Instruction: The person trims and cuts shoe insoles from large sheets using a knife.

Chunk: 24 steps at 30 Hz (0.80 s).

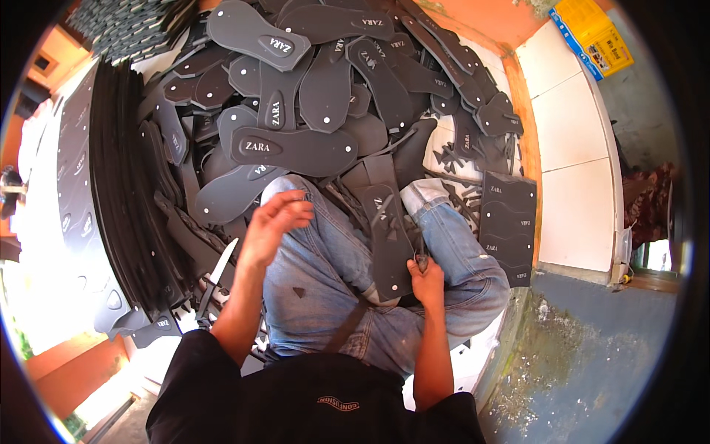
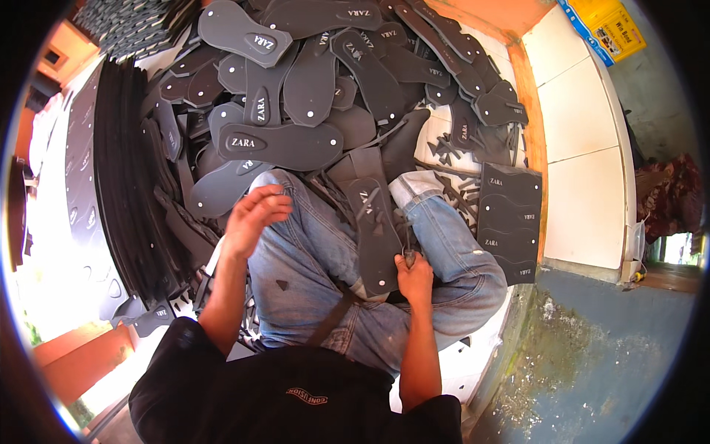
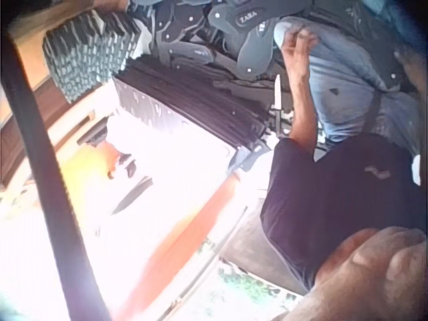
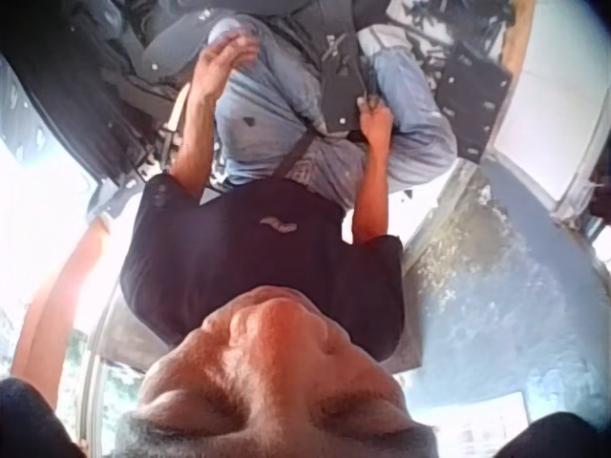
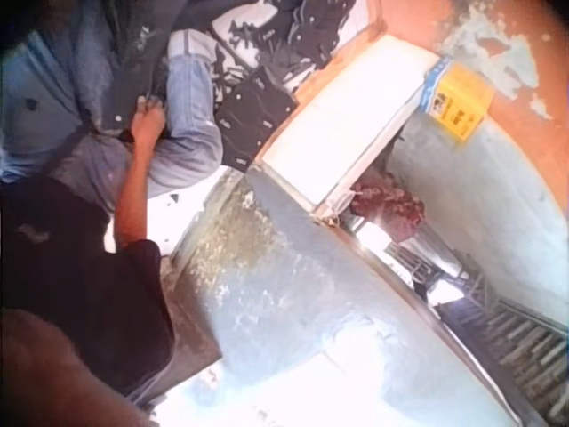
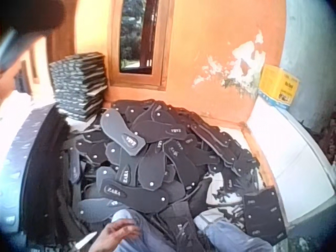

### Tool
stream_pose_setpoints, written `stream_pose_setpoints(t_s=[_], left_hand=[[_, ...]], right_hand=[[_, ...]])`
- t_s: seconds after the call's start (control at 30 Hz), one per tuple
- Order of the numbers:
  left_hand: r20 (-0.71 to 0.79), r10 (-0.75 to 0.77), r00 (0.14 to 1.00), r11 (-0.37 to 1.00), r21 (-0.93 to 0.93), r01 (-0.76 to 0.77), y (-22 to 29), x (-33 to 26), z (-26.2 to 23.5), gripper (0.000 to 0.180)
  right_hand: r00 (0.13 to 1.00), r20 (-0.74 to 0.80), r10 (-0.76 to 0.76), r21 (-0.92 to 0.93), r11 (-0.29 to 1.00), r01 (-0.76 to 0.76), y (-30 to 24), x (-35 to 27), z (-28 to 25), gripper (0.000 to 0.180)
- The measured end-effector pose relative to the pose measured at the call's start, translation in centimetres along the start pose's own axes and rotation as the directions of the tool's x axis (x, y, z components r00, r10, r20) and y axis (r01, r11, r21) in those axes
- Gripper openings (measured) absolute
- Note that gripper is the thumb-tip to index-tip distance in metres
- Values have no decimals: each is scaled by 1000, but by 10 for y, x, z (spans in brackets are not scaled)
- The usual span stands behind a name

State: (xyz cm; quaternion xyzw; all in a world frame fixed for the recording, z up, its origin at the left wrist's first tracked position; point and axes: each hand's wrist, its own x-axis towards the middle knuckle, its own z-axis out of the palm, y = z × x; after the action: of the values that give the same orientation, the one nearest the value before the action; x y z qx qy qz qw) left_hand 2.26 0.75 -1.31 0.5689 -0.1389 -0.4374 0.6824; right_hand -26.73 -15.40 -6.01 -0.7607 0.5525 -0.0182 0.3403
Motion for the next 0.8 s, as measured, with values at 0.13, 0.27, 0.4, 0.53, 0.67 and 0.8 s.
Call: stream_pose_setpoints(t_s=[0.13,0.27,0.4,0.53,0.67,0.8], left_hand=[[-44,-48,998,997,63,51,-9,5,26,43],[-194,-93,977,996,-1,94,15,11,44,33],[-1,-143,990,984,-111,142,14,6,37,16],[199,-335,921,941,30,336,13,-14,46,21],[212,-388,897,921,113,372,6,-27,43,23],[204,-419,884,907,144,397,13,-26,46,23]], right_hand=[[996,69,-57,665,747,-4,-28,-23,-22,23],[952,257,-168,681,730,-55,-70,-68,-45,21],[929,318,-191,669,740,-77,-64,-100,-25,24],[984,101,-145,374,922,98,-52,-94,-15,37],[976,59,-210,228,955,191,-60,-87,-7,43],[968,22,-250,211,948,240,-54,-90,-1,41]])
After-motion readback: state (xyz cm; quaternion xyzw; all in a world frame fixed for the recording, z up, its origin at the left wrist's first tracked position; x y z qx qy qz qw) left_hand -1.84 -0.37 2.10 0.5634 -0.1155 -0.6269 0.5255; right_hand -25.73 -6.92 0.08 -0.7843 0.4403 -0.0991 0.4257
